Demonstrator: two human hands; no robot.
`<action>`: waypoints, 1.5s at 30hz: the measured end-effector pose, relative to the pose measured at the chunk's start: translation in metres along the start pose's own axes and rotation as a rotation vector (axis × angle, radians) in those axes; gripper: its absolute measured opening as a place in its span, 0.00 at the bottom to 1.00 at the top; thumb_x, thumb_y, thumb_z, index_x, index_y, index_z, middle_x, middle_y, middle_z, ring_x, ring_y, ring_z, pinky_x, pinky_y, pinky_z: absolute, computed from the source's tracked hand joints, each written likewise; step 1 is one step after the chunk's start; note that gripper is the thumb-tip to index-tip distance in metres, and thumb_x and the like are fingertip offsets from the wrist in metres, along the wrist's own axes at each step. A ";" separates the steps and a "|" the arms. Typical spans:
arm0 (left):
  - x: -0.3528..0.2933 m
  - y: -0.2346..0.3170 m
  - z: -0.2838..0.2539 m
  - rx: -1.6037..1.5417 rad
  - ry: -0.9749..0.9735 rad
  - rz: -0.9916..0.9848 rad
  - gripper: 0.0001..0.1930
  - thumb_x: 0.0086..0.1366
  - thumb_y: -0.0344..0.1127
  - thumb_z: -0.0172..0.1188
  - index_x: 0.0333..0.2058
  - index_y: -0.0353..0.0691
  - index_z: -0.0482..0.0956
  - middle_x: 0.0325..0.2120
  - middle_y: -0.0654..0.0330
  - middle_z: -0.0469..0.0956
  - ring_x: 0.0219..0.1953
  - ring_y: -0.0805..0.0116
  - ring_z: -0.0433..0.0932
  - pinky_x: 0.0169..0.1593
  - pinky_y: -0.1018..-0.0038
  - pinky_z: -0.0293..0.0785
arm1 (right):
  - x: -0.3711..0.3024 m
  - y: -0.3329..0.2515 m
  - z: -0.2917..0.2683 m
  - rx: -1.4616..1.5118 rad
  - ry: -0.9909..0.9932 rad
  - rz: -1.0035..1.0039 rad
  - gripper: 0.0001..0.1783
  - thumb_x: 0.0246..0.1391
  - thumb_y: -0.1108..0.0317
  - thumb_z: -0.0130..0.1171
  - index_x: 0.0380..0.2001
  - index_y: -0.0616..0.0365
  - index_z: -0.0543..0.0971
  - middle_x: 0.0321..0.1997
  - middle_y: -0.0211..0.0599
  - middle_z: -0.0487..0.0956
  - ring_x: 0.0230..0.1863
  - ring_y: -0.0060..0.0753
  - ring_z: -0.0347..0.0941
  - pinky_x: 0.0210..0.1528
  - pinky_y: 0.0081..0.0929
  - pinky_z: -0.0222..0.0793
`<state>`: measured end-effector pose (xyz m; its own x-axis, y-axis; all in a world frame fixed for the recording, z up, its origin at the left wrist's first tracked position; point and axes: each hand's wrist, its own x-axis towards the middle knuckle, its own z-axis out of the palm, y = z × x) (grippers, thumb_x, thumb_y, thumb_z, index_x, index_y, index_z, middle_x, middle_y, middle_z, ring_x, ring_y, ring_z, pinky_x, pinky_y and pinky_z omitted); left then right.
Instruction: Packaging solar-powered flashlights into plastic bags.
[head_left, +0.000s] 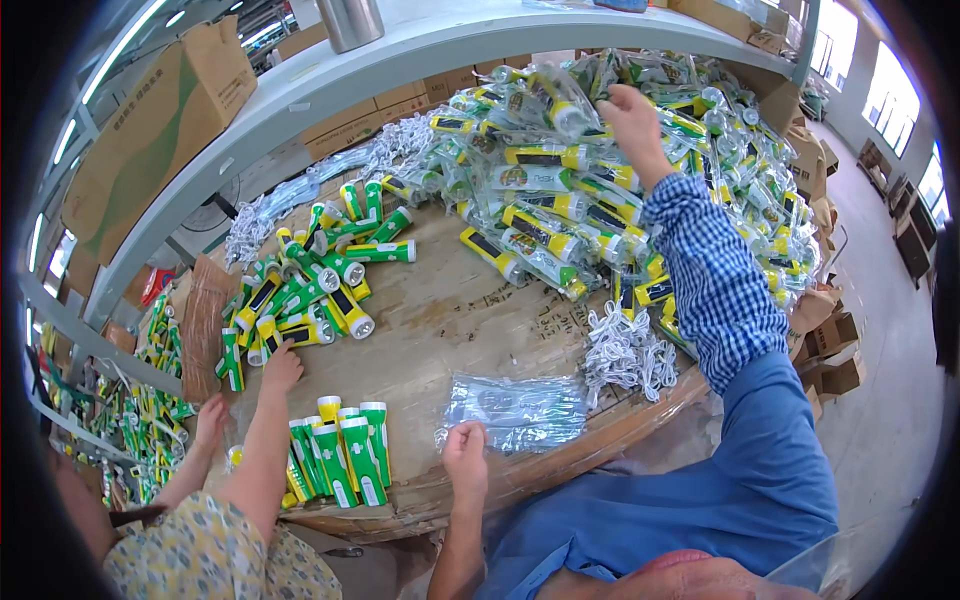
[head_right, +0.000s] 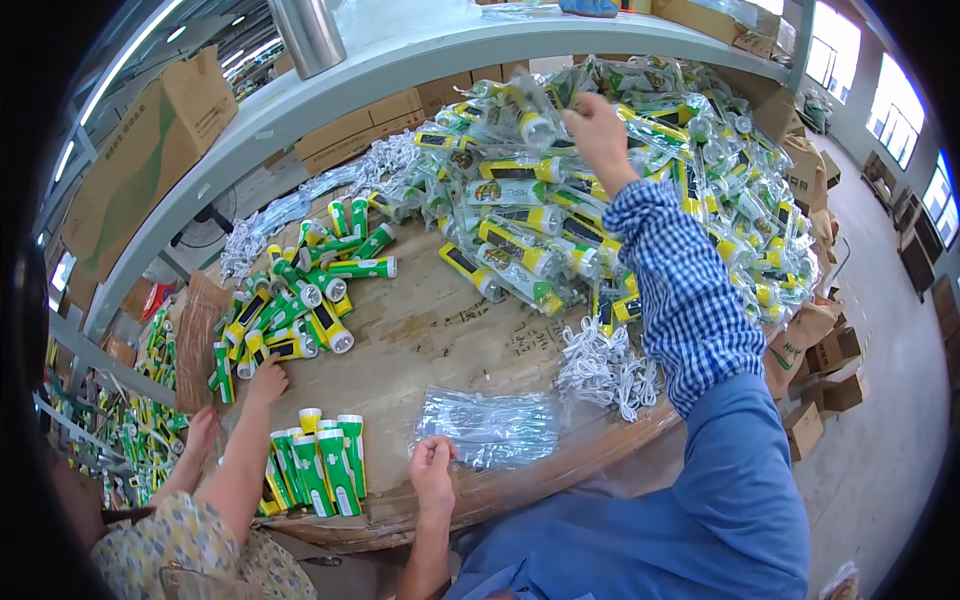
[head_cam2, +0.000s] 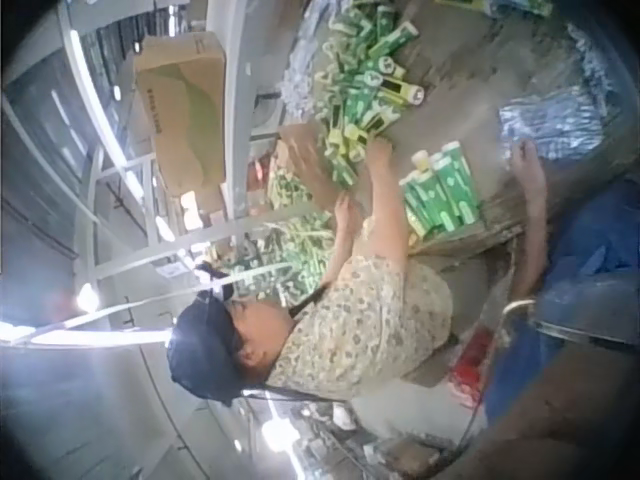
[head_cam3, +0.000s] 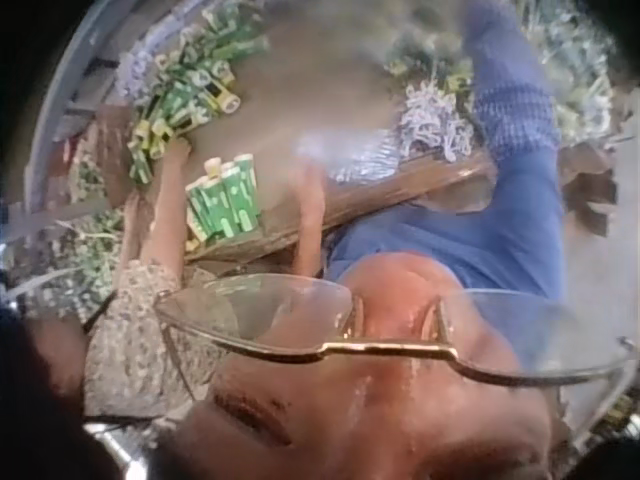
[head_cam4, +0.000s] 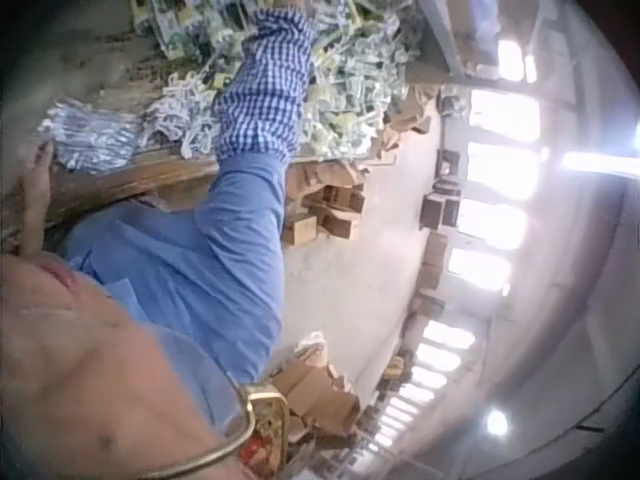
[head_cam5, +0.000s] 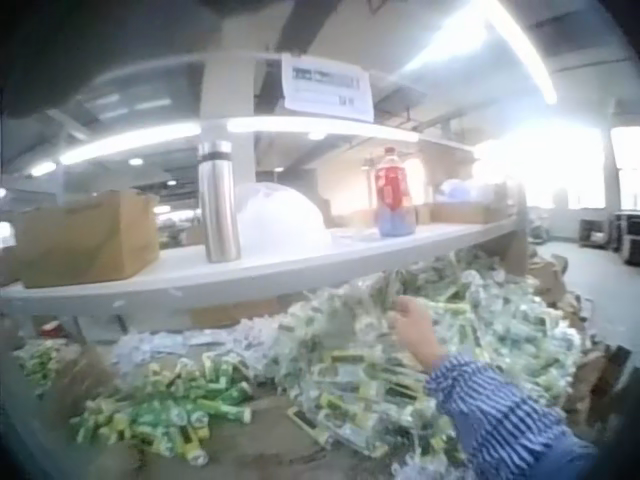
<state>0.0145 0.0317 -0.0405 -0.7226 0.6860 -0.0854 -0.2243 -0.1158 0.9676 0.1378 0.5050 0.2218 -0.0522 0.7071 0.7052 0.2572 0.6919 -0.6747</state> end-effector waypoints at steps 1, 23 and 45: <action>-0.002 -0.004 -0.003 0.026 0.000 0.026 0.03 0.71 0.28 0.56 0.38 0.35 0.77 0.31 0.63 0.78 0.34 0.77 0.74 0.41 0.78 0.71 | 0.002 0.001 0.001 -0.009 0.057 -0.025 0.16 0.55 0.64 0.64 0.45 0.60 0.81 0.36 0.37 0.82 0.37 0.29 0.78 0.42 0.28 0.73; 0.034 0.030 -0.008 1.484 -0.168 0.452 0.22 0.50 0.48 0.73 0.43 0.45 0.83 0.43 0.58 0.77 0.51 0.53 0.71 0.56 0.55 0.63 | -0.378 -0.029 0.000 -0.061 -1.119 0.019 0.23 0.44 0.64 0.72 0.44 0.60 0.78 0.43 0.46 0.78 0.49 0.53 0.74 0.52 0.43 0.71; 0.084 0.020 0.011 1.257 -0.395 0.810 0.08 0.52 0.33 0.70 0.32 0.47 0.83 0.31 0.65 0.79 0.41 0.61 0.77 0.55 0.59 0.64 | -0.375 -0.030 0.025 0.056 -1.137 0.411 0.13 0.47 0.74 0.67 0.38 0.60 0.78 0.26 0.38 0.82 0.30 0.43 0.81 0.33 0.37 0.74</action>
<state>-0.0440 0.0949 -0.0263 -0.1170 0.9033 0.4129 0.9509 -0.0181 0.3089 0.1254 0.2225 -0.0280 -0.8019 0.5810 -0.1392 0.4130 0.3708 -0.8318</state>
